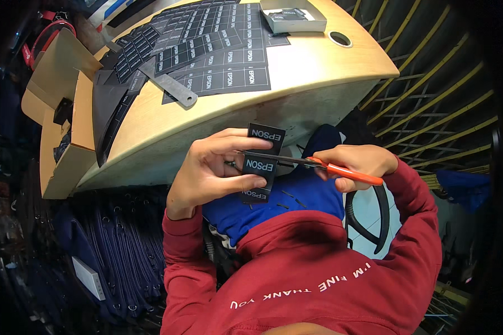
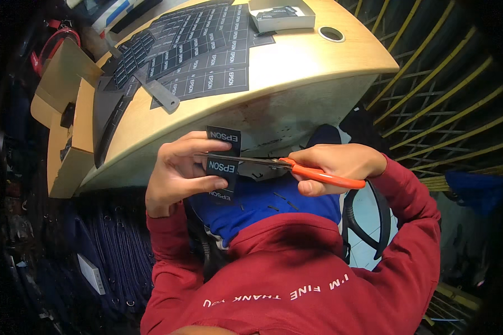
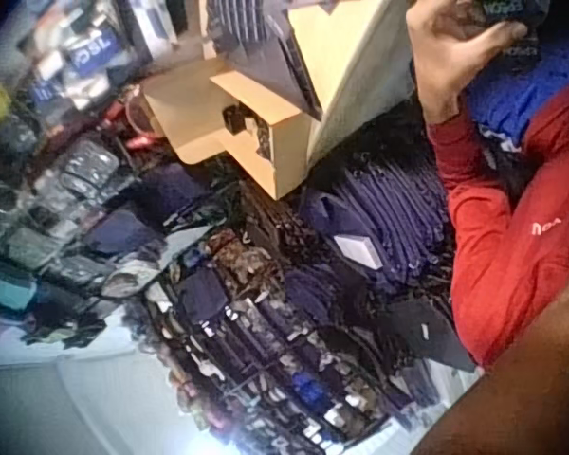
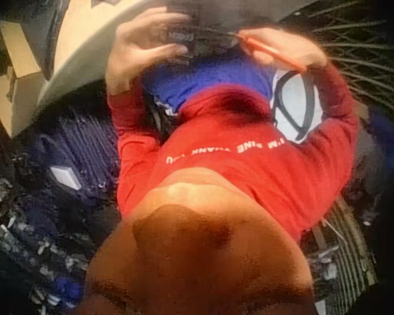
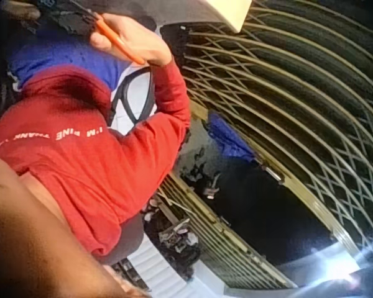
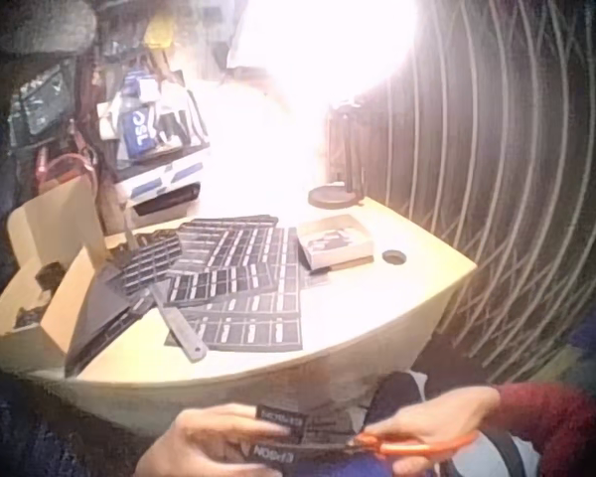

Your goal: Using scissors to cut individual labels or tags from a printed sheet.

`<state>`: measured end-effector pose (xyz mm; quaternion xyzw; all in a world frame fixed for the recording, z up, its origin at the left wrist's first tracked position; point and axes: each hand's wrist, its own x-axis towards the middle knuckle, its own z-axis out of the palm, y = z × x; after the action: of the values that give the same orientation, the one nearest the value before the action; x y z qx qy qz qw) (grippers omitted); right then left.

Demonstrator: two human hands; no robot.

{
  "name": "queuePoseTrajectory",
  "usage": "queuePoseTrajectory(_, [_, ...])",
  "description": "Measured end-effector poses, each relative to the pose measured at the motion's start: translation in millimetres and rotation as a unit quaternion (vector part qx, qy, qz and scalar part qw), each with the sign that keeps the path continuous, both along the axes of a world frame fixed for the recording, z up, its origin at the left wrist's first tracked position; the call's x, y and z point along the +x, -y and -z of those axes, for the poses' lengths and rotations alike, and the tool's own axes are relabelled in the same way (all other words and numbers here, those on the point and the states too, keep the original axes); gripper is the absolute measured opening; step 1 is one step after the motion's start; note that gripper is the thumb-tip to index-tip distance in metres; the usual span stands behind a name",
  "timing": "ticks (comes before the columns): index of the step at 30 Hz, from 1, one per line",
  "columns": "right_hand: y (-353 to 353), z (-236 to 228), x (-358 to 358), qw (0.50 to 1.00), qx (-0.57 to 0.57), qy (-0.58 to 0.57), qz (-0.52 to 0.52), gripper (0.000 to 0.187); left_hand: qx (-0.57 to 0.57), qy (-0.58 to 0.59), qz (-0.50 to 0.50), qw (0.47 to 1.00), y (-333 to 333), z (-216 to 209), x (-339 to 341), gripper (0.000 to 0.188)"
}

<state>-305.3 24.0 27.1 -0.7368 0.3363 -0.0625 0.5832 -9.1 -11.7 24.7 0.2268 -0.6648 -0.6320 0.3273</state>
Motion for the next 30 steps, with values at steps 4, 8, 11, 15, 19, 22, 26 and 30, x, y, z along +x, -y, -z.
queuePoseTrajectory(4, [0,-8,4,1.0,0.004,-0.004,0.003,0.051,-0.012,-0.002,0.0,1.0,1,2,1,0.049])
queuePoseTrajectory(8, [1,-14,6,1.0,0.022,-0.015,-0.002,0.052,-0.017,0.011,-0.005,1.0,1,1,0,0.049])
queuePoseTrajectory(11, [1,-12,6,0.999,0.032,-0.017,-0.001,0.053,-0.006,-0.003,-0.006,1.0,1,2,0,0.049])
queuePoseTrajectory(15, [1,-7,5,1.0,0.028,-0.001,0.0,0.054,-0.024,0.01,-0.002,1.0,1,1,1,0.049])
queuePoseTrajectory(19, [1,-7,6,0.999,0.043,0.003,0.002,0.054,-0.007,0.006,-0.007,1.0,0,2,1,0.049])
queuePoseTrajectory(22, [1,-7,5,0.999,0.046,0.0,0.002,0.054,-0.006,0.0,-0.005,1.0,1,2,0,0.048])
queuePoseTrajectory(26, [1,-5,5,0.999,0.051,0.006,0.003,0.054,-0.02,0.018,-0.002,1.0,2,1,3,0.049])
queuePoseTrajectory(30, [1,-4,5,0.998,0.057,0.008,0.001,0.054,-0.036,0.03,0.0,0.999,3,1,3,0.049])
